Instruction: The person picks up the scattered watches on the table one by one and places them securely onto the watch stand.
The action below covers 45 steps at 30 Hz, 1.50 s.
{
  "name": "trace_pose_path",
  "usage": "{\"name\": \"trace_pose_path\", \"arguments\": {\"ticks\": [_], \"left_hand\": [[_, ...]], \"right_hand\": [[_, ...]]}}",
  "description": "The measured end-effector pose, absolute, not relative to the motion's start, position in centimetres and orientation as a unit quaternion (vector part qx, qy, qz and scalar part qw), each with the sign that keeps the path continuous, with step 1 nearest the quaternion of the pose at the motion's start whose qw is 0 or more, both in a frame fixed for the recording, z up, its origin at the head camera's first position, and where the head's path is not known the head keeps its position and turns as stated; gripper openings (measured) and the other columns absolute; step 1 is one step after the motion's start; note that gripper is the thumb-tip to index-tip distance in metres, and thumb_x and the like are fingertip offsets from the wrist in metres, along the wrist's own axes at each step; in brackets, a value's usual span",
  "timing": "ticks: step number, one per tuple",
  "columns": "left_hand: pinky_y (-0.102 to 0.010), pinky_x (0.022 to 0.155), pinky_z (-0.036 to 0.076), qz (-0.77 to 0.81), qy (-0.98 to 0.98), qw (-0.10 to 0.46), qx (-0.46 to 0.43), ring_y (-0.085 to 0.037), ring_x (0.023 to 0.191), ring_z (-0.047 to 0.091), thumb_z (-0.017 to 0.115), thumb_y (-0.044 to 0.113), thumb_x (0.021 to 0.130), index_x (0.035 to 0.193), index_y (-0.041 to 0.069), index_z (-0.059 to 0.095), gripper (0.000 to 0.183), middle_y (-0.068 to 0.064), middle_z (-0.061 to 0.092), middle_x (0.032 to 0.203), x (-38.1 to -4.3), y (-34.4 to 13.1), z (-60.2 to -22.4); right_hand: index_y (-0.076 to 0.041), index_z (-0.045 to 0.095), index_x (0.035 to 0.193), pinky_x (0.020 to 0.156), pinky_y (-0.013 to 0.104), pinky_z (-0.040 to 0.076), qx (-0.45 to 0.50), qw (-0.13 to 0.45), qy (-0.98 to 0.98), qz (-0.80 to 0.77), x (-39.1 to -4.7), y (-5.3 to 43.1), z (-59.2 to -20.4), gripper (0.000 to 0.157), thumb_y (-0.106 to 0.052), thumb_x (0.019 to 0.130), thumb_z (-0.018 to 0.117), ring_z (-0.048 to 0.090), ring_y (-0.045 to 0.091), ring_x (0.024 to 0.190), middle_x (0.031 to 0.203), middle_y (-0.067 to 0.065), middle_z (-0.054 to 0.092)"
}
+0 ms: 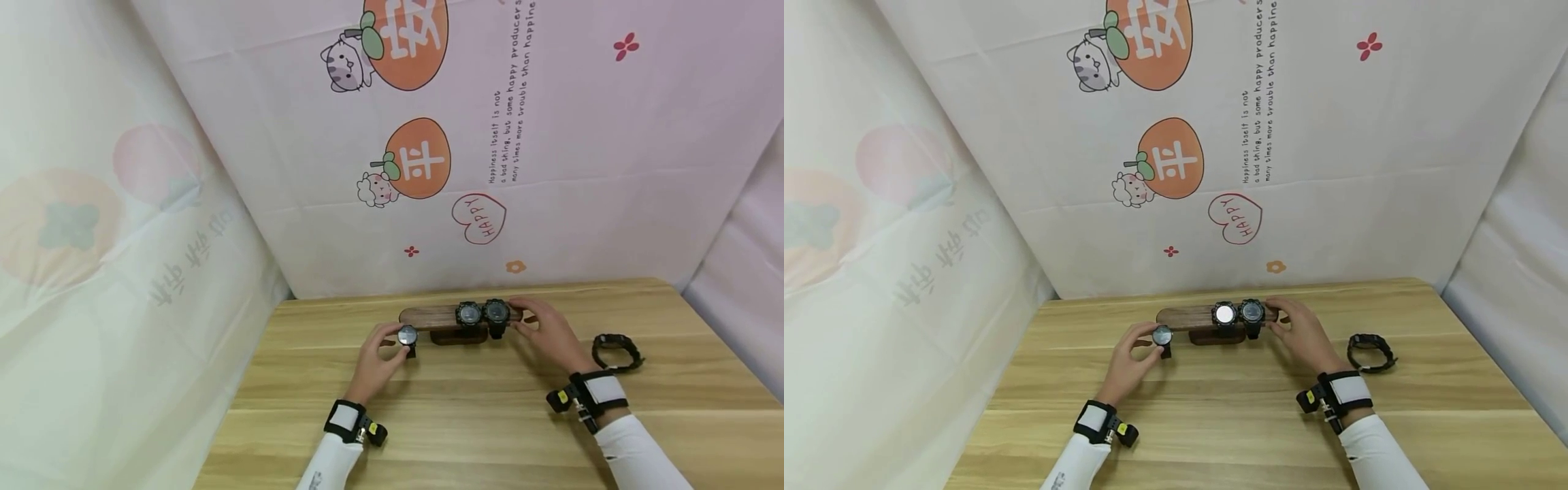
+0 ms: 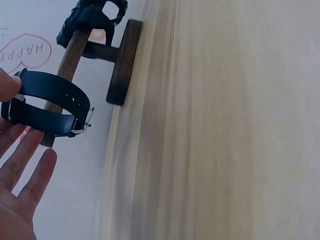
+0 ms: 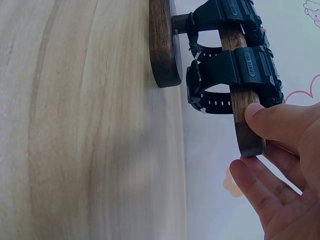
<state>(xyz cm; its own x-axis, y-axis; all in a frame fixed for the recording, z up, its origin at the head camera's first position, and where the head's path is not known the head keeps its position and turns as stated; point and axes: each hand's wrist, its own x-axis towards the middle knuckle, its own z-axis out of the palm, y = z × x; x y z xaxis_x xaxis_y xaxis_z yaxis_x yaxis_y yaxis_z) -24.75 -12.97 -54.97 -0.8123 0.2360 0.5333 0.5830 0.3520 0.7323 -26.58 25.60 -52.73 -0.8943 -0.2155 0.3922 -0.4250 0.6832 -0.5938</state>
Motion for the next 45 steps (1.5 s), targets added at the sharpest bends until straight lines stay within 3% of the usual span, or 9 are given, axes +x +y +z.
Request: {"name": "trace_pose_path", "arguments": {"ticks": [10, 16, 23, 37, 45], "left_hand": [[-0.058, 0.096, 0.061, -0.510, -0.811, 0.171, -0.230, -0.029, 0.124, 0.066, 0.080, 0.011, 0.097, 0.138, 0.013, 0.067, 0.043, -0.008, 0.067, 0.138, -25.5, -14.2, -55.0], [-0.051, 0.098, 0.062, -0.504, -0.818, 0.168, -0.218, -0.029, 0.124, 0.066, 0.080, 0.013, 0.097, 0.139, 0.007, 0.066, 0.044, -0.007, 0.067, 0.138, -26.0, -14.6, -55.2], [-0.053, 0.097, 0.062, -0.508, -0.816, 0.175, -0.214, -0.031, 0.124, 0.066, 0.080, 0.011, 0.097, 0.138, 0.005, 0.066, 0.044, -0.010, 0.067, 0.137, -26.6, -15.0, -55.8], [-0.058, 0.098, 0.061, -0.517, -0.812, 0.171, -0.211, -0.033, 0.128, 0.064, 0.079, 0.010, 0.097, 0.140, 0.007, 0.065, 0.045, -0.012, 0.065, 0.141, -27.9, -15.0, -55.9], [-0.057, 0.103, 0.059, -0.520, -0.817, 0.151, -0.199, -0.031, 0.133, 0.063, 0.079, 0.012, 0.098, 0.143, 0.014, 0.065, 0.047, -0.009, 0.064, 0.144, -28.2, -14.6, -55.7]], "right_hand": [[0.002, 0.059, 0.146, 0.095, 0.059, 0.061, 0.171, 0.150, -0.906, 0.357, -26.6, 25.4, -52.9, 0.054, 0.003, 0.095, 0.076, 0.064, 0.043, 0.122, 0.141, 0.025, 0.064], [0.001, 0.059, 0.147, 0.095, 0.058, 0.062, 0.171, 0.150, -0.906, 0.356, -26.6, 25.5, -53.1, 0.053, 0.001, 0.096, 0.075, 0.065, 0.042, 0.122, 0.141, 0.024, 0.064], [-0.001, 0.058, 0.148, 0.098, 0.060, 0.060, 0.164, 0.135, -0.907, 0.363, -26.7, 25.7, -53.1, 0.053, -0.001, 0.098, 0.075, 0.063, 0.043, 0.124, 0.143, 0.024, 0.063], [-0.003, 0.058, 0.149, 0.098, 0.058, 0.061, 0.165, 0.141, -0.905, 0.365, -27.0, 25.7, -53.6, 0.055, 0.001, 0.096, 0.075, 0.063, 0.041, 0.126, 0.142, 0.023, 0.064], [-0.002, 0.058, 0.149, 0.098, 0.058, 0.061, 0.161, 0.141, -0.907, 0.362, -26.9, 25.7, -53.5, 0.055, 0.001, 0.096, 0.075, 0.063, 0.041, 0.126, 0.143, 0.024, 0.064]]}}
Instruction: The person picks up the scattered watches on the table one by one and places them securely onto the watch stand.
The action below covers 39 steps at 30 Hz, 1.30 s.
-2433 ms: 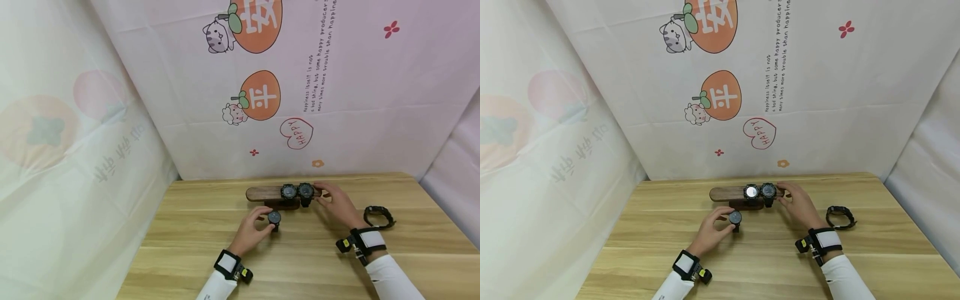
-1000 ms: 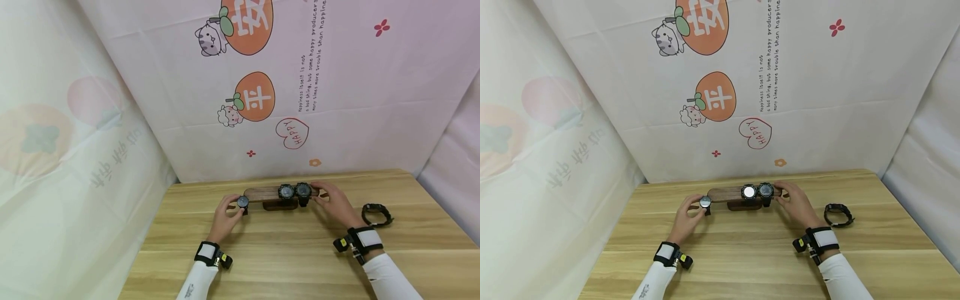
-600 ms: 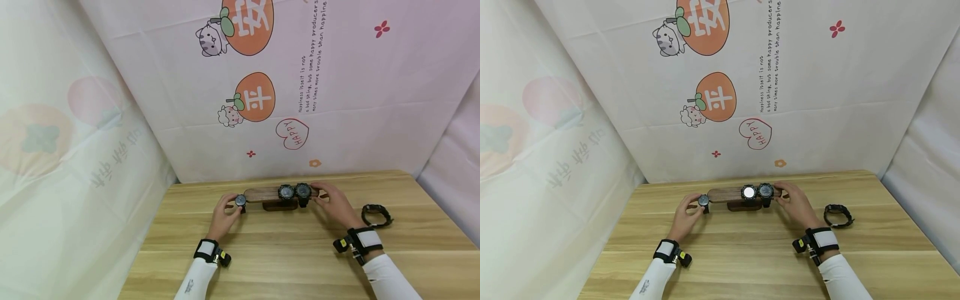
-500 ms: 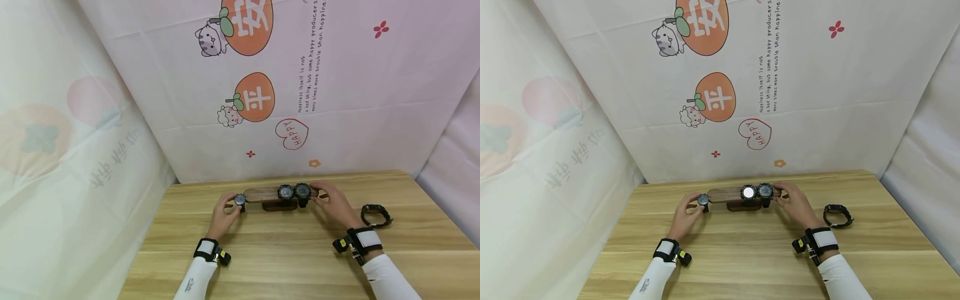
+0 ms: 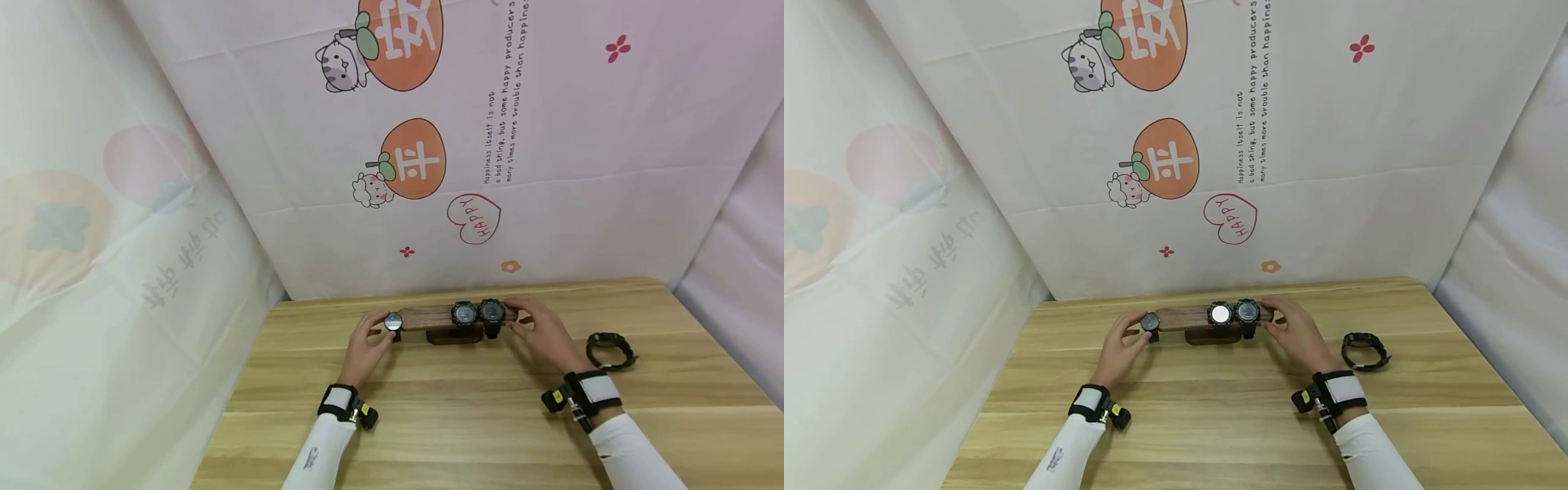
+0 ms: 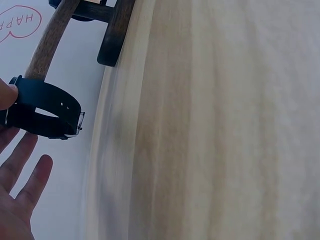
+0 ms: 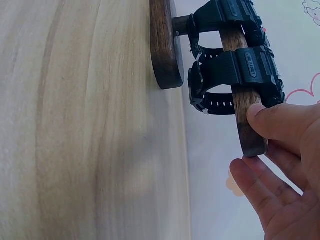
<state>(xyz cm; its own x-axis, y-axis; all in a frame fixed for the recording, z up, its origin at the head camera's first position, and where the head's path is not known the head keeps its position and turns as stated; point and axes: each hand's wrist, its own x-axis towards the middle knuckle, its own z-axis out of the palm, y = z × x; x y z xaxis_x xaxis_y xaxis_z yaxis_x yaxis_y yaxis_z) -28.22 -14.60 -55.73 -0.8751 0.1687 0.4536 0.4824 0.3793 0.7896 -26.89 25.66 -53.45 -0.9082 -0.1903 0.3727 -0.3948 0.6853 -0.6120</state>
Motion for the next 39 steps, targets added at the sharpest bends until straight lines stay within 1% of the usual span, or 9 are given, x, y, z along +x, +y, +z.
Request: {"name": "trace_pose_path", "arguments": {"ticks": [4, 6, 8, 16, 23, 28, 33, 39], "left_hand": [[-0.054, 0.104, 0.060, -0.519, -0.816, 0.147, -0.205, -0.032, 0.133, 0.062, 0.078, 0.011, 0.099, 0.144, 0.013, 0.064, 0.047, -0.012, 0.064, 0.145, -28.4, -14.4, -55.7], [-0.054, 0.104, 0.060, -0.518, -0.817, 0.146, -0.209, -0.032, 0.134, 0.062, 0.077, 0.012, 0.100, 0.145, 0.015, 0.064, 0.047, -0.013, 0.063, 0.146, -28.6, -14.4, -55.7], [-0.054, 0.104, 0.059, -0.518, -0.817, 0.141, -0.211, -0.032, 0.135, 0.061, 0.076, 0.013, 0.100, 0.146, 0.015, 0.063, 0.047, -0.014, 0.063, 0.147, -28.7, -14.3, -55.7], [-0.056, 0.108, 0.057, -0.516, -0.822, 0.125, -0.206, -0.032, 0.139, 0.058, 0.074, 0.014, 0.102, 0.148, 0.014, 0.061, 0.048, -0.011, 0.061, 0.150, -28.7, -14.0, -55.4], [-0.056, 0.107, 0.058, -0.505, -0.827, 0.122, -0.215, -0.031, 0.139, 0.059, 0.074, 0.013, 0.102, 0.150, 0.016, 0.060, 0.049, -0.010, 0.061, 0.150, -28.9, -13.6, -55.0], [-0.055, 0.108, 0.057, -0.506, -0.827, 0.115, -0.215, -0.030, 0.138, 0.059, 0.074, 0.012, 0.102, 0.150, 0.018, 0.060, 0.050, -0.008, 0.061, 0.150, -29.1, -13.4, -55.0], [-0.055, 0.108, 0.057, -0.505, -0.829, 0.106, -0.218, -0.031, 0.138, 0.059, 0.074, 0.014, 0.102, 0.149, 0.016, 0.061, 0.049, -0.011, 0.060, 0.150, -29.1, -13.3, -54.9], [-0.053, 0.109, 0.057, -0.489, -0.835, 0.105, -0.228, -0.033, 0.140, 0.057, 0.072, 0.016, 0.104, 0.150, 0.013, 0.059, 0.048, -0.018, 0.055, 0.154, -29.2, -12.9, -54.7]], "right_hand": [[-0.002, 0.058, 0.149, 0.099, 0.059, 0.060, 0.158, 0.137, -0.907, 0.365, -26.9, 25.7, -53.4, 0.055, 0.002, 0.096, 0.075, 0.063, 0.043, 0.126, 0.144, 0.024, 0.063], [-0.002, 0.058, 0.149, 0.099, 0.060, 0.060, 0.157, 0.137, -0.907, 0.365, -26.9, 25.7, -53.4, 0.055, 0.002, 0.096, 0.075, 0.063, 0.043, 0.126, 0.144, 0.024, 0.063], [-0.002, 0.058, 0.149, 0.099, 0.060, 0.060, 0.157, 0.137, -0.907, 0.365, -26.9, 25.7, -53.4, 0.056, 0.002, 0.096, 0.075, 0.063, 0.043, 0.125, 0.143, 0.024, 0.063], [-0.001, 0.058, 0.149, 0.098, 0.060, 0.060, 0.159, 0.140, -0.907, 0.364, -26.8, 25.6, -53.2, 0.056, 0.003, 0.095, 0.075, 0.064, 0.043, 0.124, 0.142, 0.025, 0.064], [0.000, 0.059, 0.147, 0.097, 0.059, 0.061, 0.162, 0.137, -0.906, 0.366, -26.8, 25.6, -53.2, 0.054, 0.000, 0.096, 0.076, 0.065, 0.041, 0.122, 0.136, 0.023, 0.067], [-0.001, 0.060, 0.147, 0.098, 0.058, 0.061, 0.159, 0.139, -0.906, 0.367, -26.7, 25.6, -53.2, 0.054, 0.001, 0.096, 0.076, 0.064, 0.040, 0.123, 0.137, 0.023, 0.067], [-0.001, 0.061, 0.145, 0.096, 0.058, 0.061, 0.163, 0.148, -0.905, 0.365, -26.7, 25.5, -53.1, 0.053, 0.001, 0.095, 0.077, 0.065, 0.040, 0.121, 0.137, 0.023, 0.067], [-0.001, 0.061, 0.146, 0.095, 0.057, 0.062, 0.167, 0.148, -0.905, 0.363, -26.7, 25.5, -53.2, 0.054, 0.002, 0.095, 0.077, 0.066, 0.039, 0.120, 0.137, 0.023, 0.067]]}}
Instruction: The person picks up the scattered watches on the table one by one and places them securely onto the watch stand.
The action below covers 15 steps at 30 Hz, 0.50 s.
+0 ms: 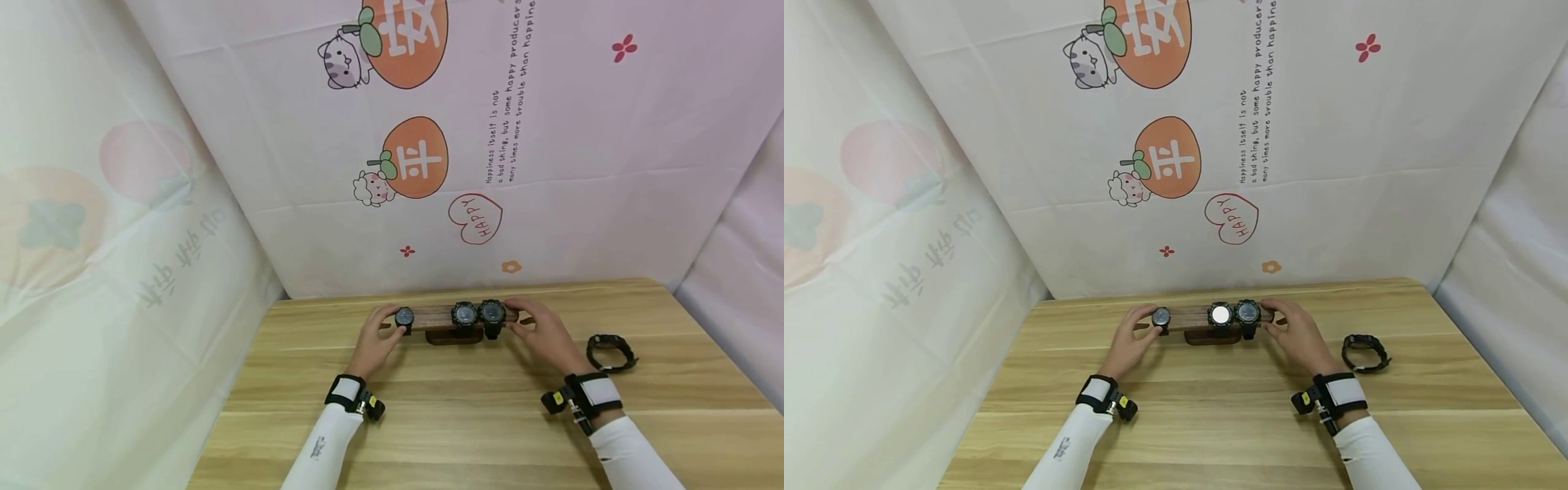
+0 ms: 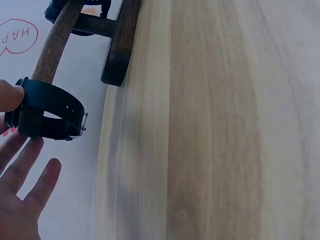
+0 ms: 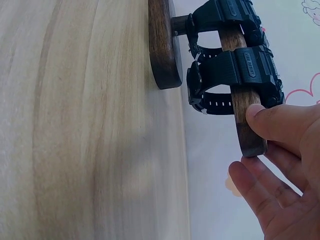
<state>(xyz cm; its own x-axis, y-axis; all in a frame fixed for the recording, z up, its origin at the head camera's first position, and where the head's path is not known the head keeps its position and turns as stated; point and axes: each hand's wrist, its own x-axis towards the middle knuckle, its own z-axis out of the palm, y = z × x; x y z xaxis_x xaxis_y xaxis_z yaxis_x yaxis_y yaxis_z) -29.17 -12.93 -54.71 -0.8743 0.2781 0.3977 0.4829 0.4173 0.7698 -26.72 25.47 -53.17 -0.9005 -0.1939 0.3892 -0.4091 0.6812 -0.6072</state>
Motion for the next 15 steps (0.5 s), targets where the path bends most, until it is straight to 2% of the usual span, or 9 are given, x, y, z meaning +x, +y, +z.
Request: {"name": "trace_pose_path", "arguments": {"ticks": [8, 15], "left_hand": [[-0.050, 0.110, 0.057, -0.477, -0.845, 0.095, -0.224, -0.029, 0.143, 0.055, 0.073, 0.017, 0.103, 0.150, 0.015, 0.059, 0.049, -0.011, 0.055, 0.155, -29.3, -12.3, -54.6], [-0.051, 0.111, 0.055, -0.465, -0.847, 0.103, -0.235, -0.030, 0.141, 0.057, 0.075, 0.016, 0.102, 0.149, 0.012, 0.060, 0.049, -0.013, 0.057, 0.153, -29.4, -11.7, -54.3]], "right_hand": [[-0.001, 0.061, 0.147, 0.095, 0.057, 0.062, 0.166, 0.147, -0.906, 0.361, -26.7, 25.5, -53.1, 0.054, 0.002, 0.095, 0.076, 0.065, 0.040, 0.121, 0.138, 0.023, 0.067], [-0.002, 0.061, 0.147, 0.095, 0.057, 0.062, 0.164, 0.147, -0.906, 0.362, -26.7, 25.4, -53.1, 0.054, 0.002, 0.095, 0.076, 0.065, 0.040, 0.121, 0.138, 0.023, 0.066]]}}
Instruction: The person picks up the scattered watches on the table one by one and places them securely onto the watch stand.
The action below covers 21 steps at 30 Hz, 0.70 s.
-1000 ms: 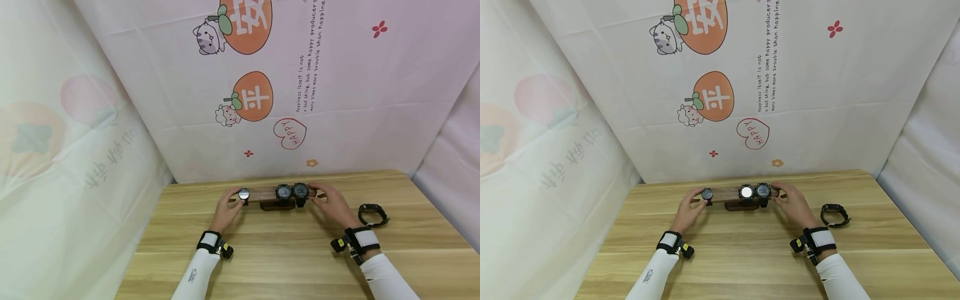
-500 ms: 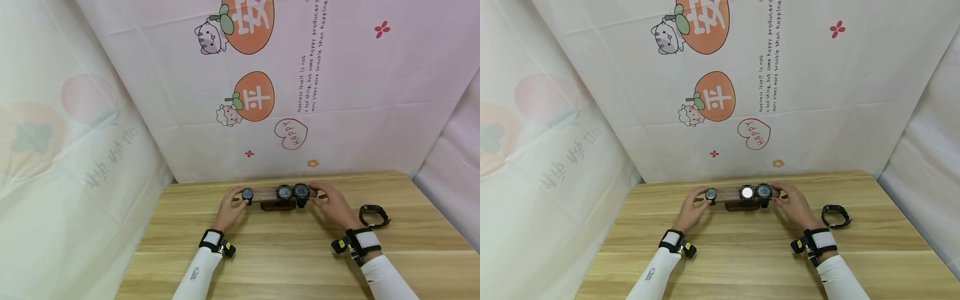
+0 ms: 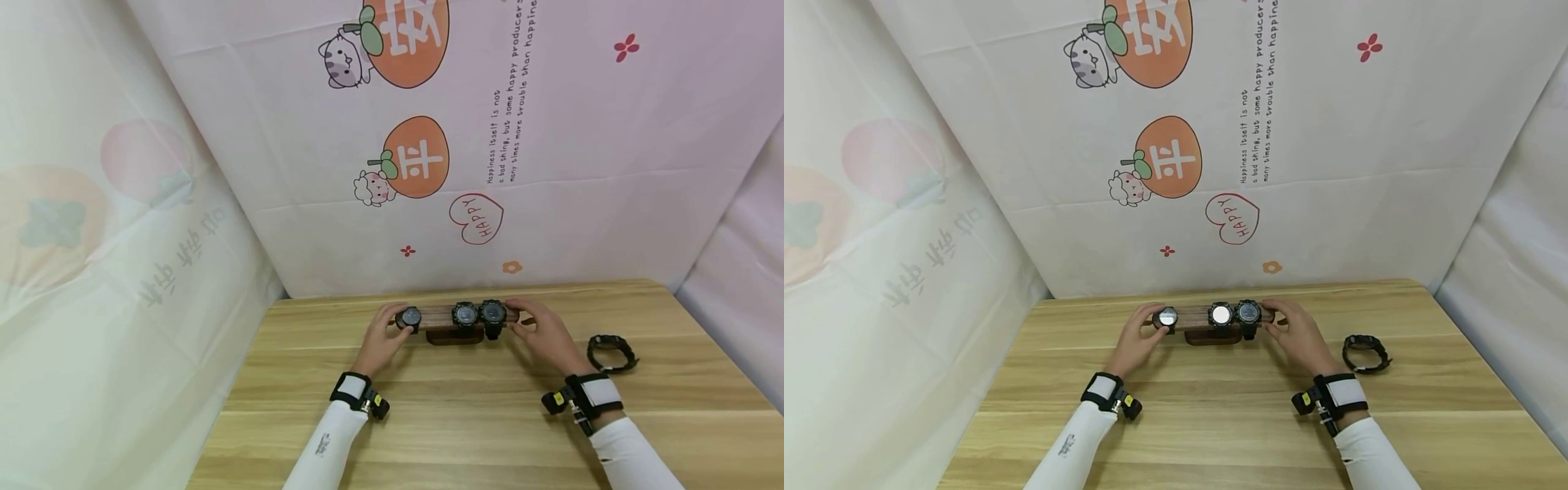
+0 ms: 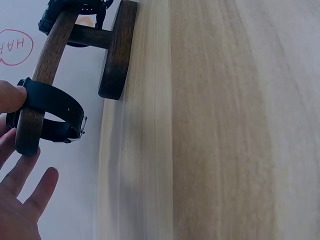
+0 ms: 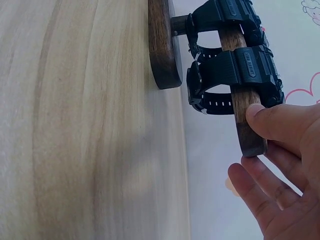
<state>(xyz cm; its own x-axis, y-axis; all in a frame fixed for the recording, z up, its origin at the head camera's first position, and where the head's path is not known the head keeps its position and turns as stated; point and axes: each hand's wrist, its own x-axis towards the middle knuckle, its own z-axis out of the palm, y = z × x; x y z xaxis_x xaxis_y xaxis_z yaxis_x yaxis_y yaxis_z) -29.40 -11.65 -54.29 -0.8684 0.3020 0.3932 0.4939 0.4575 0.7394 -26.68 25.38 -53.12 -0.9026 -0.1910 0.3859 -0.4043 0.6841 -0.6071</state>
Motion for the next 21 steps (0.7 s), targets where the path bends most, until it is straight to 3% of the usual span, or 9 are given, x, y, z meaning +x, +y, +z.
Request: {"name": "trace_pose_path", "arguments": {"ticks": [9, 21], "left_hand": [[-0.049, 0.121, 0.047, -0.446, -0.855, 0.098, -0.246, -0.028, 0.144, 0.054, 0.076, 0.017, 0.101, 0.148, 0.011, 0.061, 0.050, -0.012, 0.057, 0.154, -29.6, -10.9, -54.2], [-0.051, 0.121, 0.046, -0.431, -0.854, 0.117, -0.268, -0.029, 0.143, 0.053, 0.077, 0.015, 0.100, 0.146, 0.006, 0.061, 0.050, -0.010, 0.060, 0.151, -29.9, -9.8, -54.2]], "right_hand": [[-0.003, 0.061, 0.147, 0.094, 0.056, 0.062, 0.168, 0.151, -0.906, 0.359, -26.6, 25.4, -53.1, 0.053, 0.002, 0.096, 0.076, 0.066, 0.039, 0.120, 0.136, 0.022, 0.067], [-0.002, 0.060, 0.147, 0.095, 0.057, 0.062, 0.165, 0.142, -0.905, 0.366, -26.7, 25.5, -53.2, 0.054, 0.002, 0.096, 0.076, 0.065, 0.038, 0.121, 0.137, 0.022, 0.067]]}}
